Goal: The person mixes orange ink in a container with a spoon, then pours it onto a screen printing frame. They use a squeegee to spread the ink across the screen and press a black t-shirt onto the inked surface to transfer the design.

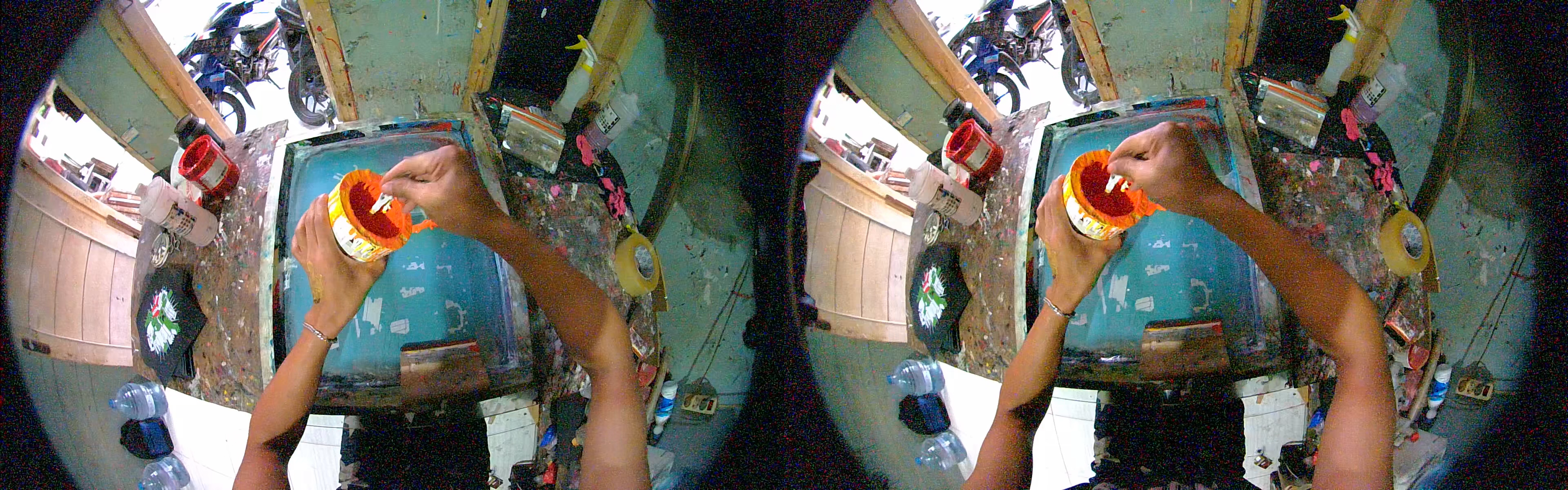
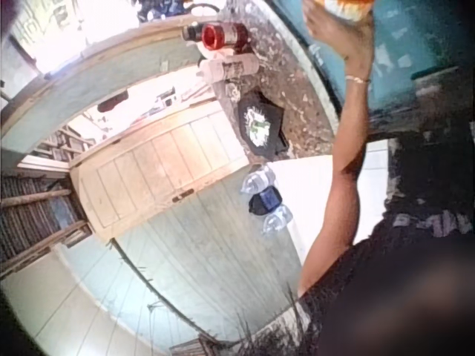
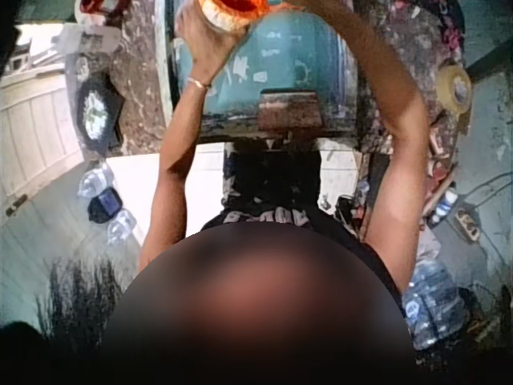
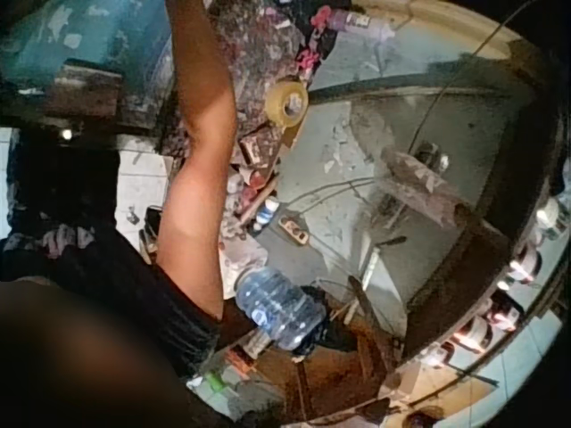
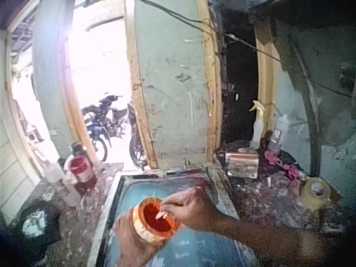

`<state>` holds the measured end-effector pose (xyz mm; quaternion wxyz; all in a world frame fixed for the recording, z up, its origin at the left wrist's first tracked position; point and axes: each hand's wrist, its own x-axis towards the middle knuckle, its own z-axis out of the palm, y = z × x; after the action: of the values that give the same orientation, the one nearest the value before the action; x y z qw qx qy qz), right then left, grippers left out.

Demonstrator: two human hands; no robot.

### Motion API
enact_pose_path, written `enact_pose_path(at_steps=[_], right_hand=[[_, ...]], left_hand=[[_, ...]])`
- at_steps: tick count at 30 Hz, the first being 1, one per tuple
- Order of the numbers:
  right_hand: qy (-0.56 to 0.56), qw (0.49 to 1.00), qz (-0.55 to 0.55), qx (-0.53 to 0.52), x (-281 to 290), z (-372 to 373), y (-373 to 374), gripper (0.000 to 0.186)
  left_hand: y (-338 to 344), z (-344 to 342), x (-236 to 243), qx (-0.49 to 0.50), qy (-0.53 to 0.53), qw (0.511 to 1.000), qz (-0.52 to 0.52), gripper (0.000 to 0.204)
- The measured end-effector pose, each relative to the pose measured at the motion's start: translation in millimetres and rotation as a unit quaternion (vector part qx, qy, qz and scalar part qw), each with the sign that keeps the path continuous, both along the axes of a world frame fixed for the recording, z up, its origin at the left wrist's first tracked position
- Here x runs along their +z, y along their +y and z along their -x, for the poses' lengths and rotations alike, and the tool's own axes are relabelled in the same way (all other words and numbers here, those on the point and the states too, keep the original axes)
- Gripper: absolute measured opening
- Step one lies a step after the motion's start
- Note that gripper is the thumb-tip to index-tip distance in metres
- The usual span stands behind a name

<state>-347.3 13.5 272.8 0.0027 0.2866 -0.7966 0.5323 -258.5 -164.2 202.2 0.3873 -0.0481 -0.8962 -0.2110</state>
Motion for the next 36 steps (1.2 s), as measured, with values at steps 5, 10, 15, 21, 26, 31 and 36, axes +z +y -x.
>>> enact_pose_path(at_steps=[5,10,15,21,26,31,36], right_hand=[[0.035,0.999,-0.023,0.009,-9,2,-9,0.015],[-0.187,0.972,0.113,-0.085,-19,8,-5,0.016],[-0.284,0.933,0.199,-0.097,-22,20,24,0.015],[-0.292,0.912,0.251,-0.139,-24,28,74,0.016],[-0.285,0.898,0.294,-0.159,-29,30,113,0.014],[-0.266,0.909,0.250,-0.199,-33,28,142,0.016],[-0.230,0.913,0.260,-0.217,-32,29,161,0.016]], left_hand=[[1,3,8,-0.020,-0.002,1.000,-0.010,0.100],[5,6,13,-0.016,-0.017,1.000,-0.014,0.101],[0,4,11,0.003,-0.019,1.000,0.004,0.100],[-14,2,6,0.027,-0.036,0.999,0.028,0.098],[-17,1,4,0.032,-0.037,0.998,0.034,0.099],[-15,3,1,0.017,-0.031,0.999,0.021,0.101],[-11,4,0,0.007,-0.029,0.999,0.016,0.102]])
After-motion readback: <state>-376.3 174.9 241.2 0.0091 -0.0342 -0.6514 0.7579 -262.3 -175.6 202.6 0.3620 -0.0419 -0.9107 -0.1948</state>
